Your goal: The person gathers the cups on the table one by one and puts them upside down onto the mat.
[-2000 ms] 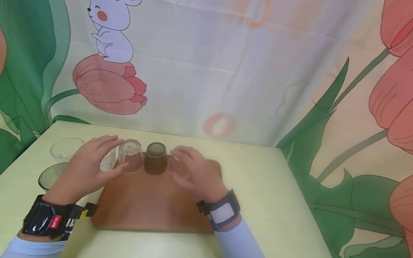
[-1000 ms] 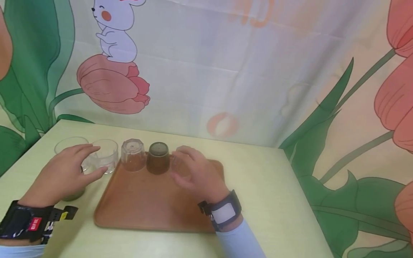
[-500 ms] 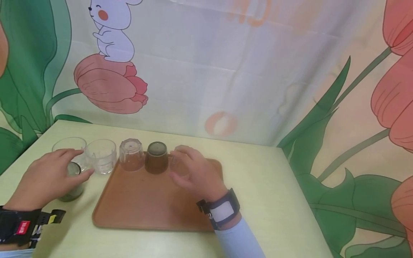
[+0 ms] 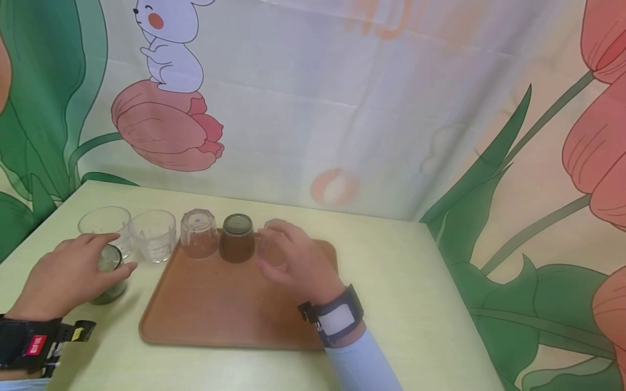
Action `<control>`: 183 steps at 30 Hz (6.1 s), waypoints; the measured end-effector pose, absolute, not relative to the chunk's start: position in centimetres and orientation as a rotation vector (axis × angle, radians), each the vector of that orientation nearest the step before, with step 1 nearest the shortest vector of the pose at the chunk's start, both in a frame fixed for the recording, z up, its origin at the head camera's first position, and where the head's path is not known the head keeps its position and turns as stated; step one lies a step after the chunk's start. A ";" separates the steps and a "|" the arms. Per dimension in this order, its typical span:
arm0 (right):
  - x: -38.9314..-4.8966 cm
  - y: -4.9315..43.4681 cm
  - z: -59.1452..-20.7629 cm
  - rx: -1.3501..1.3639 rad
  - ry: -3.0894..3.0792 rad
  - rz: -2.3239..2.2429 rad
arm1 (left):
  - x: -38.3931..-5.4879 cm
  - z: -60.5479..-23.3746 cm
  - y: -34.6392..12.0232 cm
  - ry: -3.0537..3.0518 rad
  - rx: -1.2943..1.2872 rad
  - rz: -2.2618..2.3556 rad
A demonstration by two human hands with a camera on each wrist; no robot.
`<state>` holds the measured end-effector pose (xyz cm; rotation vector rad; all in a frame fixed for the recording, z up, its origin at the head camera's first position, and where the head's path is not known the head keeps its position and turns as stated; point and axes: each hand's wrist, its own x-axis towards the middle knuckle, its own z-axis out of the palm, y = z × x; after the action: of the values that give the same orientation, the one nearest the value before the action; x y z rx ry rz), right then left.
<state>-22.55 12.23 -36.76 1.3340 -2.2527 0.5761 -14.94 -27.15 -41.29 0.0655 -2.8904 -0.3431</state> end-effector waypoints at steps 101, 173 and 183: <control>-22.3 10.8 -38.1 1.349 -2.426 0.491 | -13.5 -36.8 -22.5 -2.729 -0.199 -0.639; -21.4 10.2 -38.0 1.418 -2.414 0.529 | -15.1 -36.8 -13.5 -2.155 -0.717 -0.888; -21.1 10.2 -37.6 1.468 -2.373 0.601 | -15.3 -37.0 -13.3 -2.173 -0.729 -0.930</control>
<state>-21.12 10.17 -37.58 1.4681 -2.3733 0.6013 -15.26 -13.25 -37.04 -0.7293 -2.1728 -0.9297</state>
